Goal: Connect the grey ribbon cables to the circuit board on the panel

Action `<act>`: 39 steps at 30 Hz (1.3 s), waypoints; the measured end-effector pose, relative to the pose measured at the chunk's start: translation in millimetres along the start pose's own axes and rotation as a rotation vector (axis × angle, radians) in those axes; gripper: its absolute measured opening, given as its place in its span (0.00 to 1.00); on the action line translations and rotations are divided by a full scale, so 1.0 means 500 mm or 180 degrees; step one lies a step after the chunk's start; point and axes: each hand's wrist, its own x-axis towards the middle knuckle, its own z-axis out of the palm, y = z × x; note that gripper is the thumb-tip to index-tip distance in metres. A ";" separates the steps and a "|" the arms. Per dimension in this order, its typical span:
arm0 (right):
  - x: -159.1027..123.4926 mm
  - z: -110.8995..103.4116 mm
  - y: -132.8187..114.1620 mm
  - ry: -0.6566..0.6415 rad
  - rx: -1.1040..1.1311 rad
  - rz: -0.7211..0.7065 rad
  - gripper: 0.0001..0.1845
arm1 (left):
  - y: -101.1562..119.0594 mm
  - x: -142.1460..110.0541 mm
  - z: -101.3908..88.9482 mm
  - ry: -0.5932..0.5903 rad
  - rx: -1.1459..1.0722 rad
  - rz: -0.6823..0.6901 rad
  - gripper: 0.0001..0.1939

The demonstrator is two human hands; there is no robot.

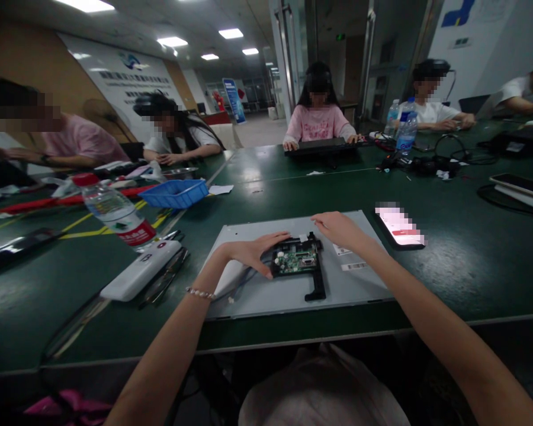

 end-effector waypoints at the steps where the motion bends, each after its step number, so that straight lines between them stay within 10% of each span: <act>1: -0.004 -0.009 0.009 -0.0040 0.0012 0.0034 0.19 | 0.002 -0.001 0.000 0.0000 -0.0024 -0.0025 0.63; 11: -0.081 -0.029 0.094 -0.0304 0.0437 0.0595 0.14 | 0.003 0.001 0.001 0.0041 -0.0015 0.0017 0.63; 39: -0.099 -0.046 0.110 -0.0932 0.0530 0.1242 0.12 | 0.018 0.002 -0.004 -0.0027 0.0110 -0.0086 0.63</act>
